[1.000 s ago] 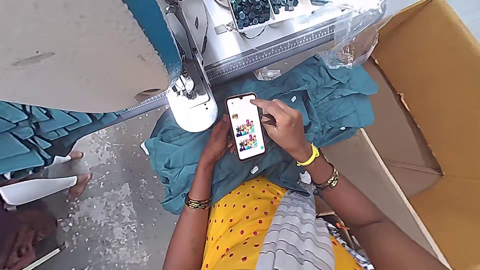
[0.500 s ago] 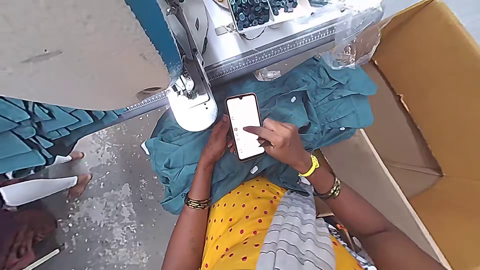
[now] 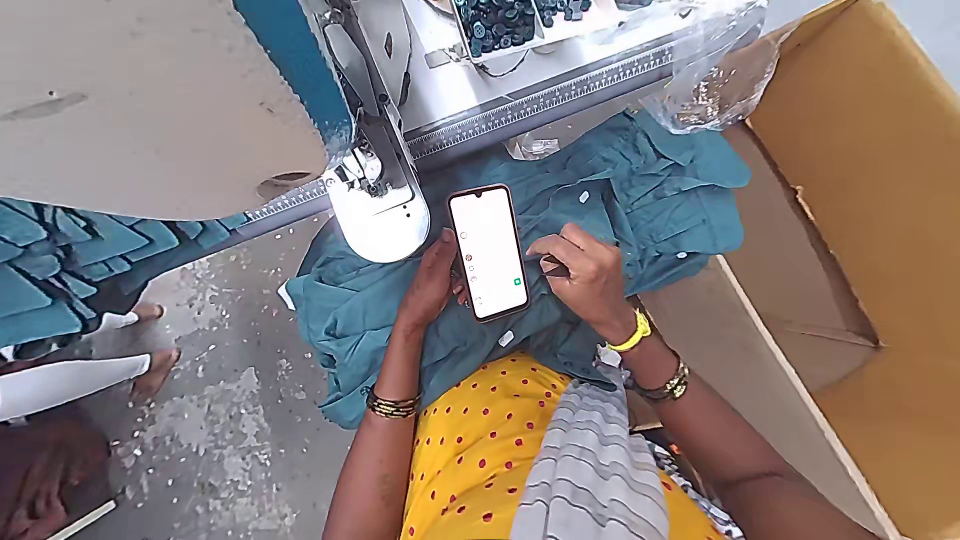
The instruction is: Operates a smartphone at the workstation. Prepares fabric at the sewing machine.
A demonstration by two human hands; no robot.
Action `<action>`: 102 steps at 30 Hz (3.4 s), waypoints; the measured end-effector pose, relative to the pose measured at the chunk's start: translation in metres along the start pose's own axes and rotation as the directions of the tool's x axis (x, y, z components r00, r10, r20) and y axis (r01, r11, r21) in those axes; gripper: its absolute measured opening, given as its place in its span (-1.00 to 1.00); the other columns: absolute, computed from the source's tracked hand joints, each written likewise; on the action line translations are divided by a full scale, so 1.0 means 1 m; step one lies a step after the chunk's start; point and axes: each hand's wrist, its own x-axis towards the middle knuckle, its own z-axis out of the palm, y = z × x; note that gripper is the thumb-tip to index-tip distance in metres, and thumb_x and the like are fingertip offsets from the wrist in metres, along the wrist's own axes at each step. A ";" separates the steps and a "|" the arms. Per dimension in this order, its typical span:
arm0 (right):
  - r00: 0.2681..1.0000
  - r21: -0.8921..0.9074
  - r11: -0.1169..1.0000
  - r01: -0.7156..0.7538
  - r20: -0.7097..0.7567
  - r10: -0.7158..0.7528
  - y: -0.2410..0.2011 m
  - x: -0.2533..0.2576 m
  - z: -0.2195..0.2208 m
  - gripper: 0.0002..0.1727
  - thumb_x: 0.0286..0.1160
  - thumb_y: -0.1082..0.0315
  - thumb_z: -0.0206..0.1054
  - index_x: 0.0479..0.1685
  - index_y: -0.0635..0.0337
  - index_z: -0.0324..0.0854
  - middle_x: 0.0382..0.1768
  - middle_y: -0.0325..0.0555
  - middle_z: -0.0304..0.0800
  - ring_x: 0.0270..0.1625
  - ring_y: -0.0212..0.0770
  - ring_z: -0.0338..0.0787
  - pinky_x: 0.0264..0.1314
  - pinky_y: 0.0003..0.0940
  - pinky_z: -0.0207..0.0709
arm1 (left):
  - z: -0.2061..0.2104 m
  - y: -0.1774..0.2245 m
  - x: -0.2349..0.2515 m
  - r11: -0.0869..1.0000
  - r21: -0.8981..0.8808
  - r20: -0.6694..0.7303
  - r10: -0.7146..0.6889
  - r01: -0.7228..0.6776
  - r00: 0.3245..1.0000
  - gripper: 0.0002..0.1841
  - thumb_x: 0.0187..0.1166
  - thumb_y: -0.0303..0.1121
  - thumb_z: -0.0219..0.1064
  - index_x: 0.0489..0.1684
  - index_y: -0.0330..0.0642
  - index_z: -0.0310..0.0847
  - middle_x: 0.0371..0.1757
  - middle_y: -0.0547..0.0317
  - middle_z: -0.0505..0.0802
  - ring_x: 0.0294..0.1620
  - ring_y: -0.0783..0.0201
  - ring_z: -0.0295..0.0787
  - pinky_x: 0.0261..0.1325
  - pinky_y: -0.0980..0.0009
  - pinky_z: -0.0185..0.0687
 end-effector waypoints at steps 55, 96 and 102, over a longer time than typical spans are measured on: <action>0.982 0.138 0.981 0.138 0.108 -0.154 -0.021 -0.052 0.007 -0.72 0.53 0.38 0.26 -0.01 0.03 0.91 -0.62 -0.13 0.54 -0.57 -0.22 0.55 -0.52 -0.40 0.39 | -0.003 -0.002 0.001 1.000 0.005 0.028 0.020 -0.020 0.999 -0.49 0.90 -0.01 -0.37 -0.08 0.04 0.55 -0.60 0.38 0.73 -0.81 0.60 0.45 -0.74 0.70 0.43; 0.979 0.117 0.984 0.130 0.143 -0.147 -0.017 -0.055 0.006 -0.70 0.54 0.38 0.25 0.03 0.00 0.90 -0.61 -0.15 0.52 -0.58 -0.21 0.53 -0.53 -0.39 0.36 | -0.003 -0.004 0.001 0.999 0.005 0.031 0.037 -0.037 0.999 -0.54 0.89 0.01 -0.30 -0.13 0.07 0.52 -0.69 0.43 0.65 -0.83 0.60 0.41 -0.73 0.69 0.43; 0.982 0.095 0.988 0.122 0.136 -0.134 -0.021 -0.051 0.010 -0.71 0.54 0.38 0.26 0.02 0.02 0.90 -0.62 -0.14 0.54 -0.58 -0.21 0.55 -0.53 -0.38 0.39 | -0.002 -0.002 0.001 0.999 0.025 0.015 0.028 -0.029 0.999 -0.53 0.89 0.03 -0.31 -0.14 0.07 0.52 -0.70 0.42 0.63 -0.83 0.59 0.41 -0.72 0.69 0.42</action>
